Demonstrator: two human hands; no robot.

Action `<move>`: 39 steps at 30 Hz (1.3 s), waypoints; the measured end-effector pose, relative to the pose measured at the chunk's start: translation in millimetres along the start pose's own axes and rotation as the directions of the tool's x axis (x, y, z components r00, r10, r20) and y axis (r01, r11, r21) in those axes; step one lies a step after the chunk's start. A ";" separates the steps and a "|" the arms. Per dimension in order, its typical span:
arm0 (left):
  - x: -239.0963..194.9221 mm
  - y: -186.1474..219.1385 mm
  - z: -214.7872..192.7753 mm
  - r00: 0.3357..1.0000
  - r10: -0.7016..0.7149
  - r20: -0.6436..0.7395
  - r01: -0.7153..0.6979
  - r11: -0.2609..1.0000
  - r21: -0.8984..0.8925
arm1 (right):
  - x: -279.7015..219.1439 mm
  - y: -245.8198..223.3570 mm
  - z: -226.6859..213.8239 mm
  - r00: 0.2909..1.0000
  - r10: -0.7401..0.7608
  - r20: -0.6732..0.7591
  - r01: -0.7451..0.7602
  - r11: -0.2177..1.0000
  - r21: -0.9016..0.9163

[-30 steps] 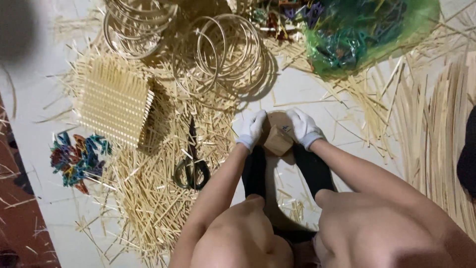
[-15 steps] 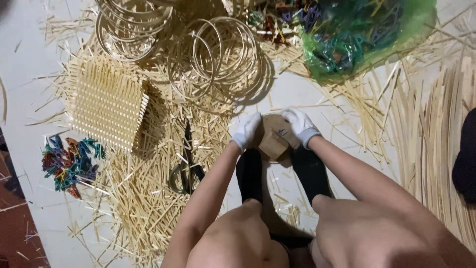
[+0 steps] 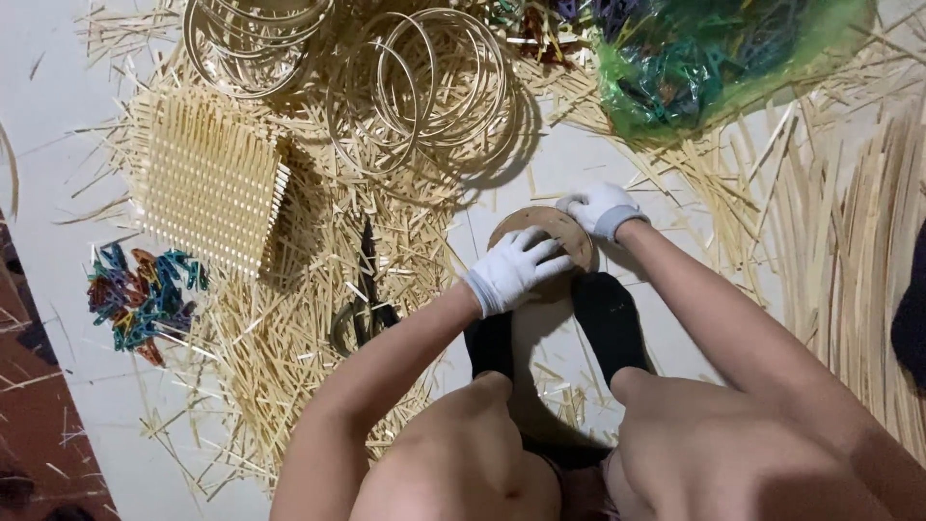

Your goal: Assembling and shaping bamboo strips and rings to manufacture a basket or tray.

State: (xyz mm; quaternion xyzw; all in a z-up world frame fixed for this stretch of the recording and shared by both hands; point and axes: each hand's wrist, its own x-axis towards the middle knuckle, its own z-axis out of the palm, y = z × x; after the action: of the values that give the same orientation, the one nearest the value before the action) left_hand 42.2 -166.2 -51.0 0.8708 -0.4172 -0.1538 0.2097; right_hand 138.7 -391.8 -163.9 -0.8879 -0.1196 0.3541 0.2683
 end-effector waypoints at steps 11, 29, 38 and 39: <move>-14.9 25.3 18.5 0.980 -0.088 -0.177 0.098 0.994 0.048 | -9.9 -30.3 -11.0 1.000 0.027 -0.001 -0.027 0.998 -0.057; -95.6 -15.9 -59.5 0.183 -0.898 -0.399 0.978 0.206 -0.015 | -29.8 -37.2 20.7 0.979 -0.120 -0.165 0.064 0.949 -0.309; -43.6 -105.5 76.4 0.634 -0.745 0.208 0.598 0.302 -0.742 | -16.5 -97.1 -30.7 0.984 -0.158 0.083 0.172 0.964 -0.205; -40.1 -106.9 78.3 0.624 -0.744 0.238 0.611 0.274 -0.743 | -10.7 -97.2 -26.6 0.981 -0.155 0.112 0.174 0.969 -0.175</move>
State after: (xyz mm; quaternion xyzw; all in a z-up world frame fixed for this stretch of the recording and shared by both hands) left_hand 54.1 -92.8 -167.8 0.7925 0.1219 -0.3208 0.5041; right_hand 147.2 -326.2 -87.2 -0.8775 -0.2380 0.3611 0.2075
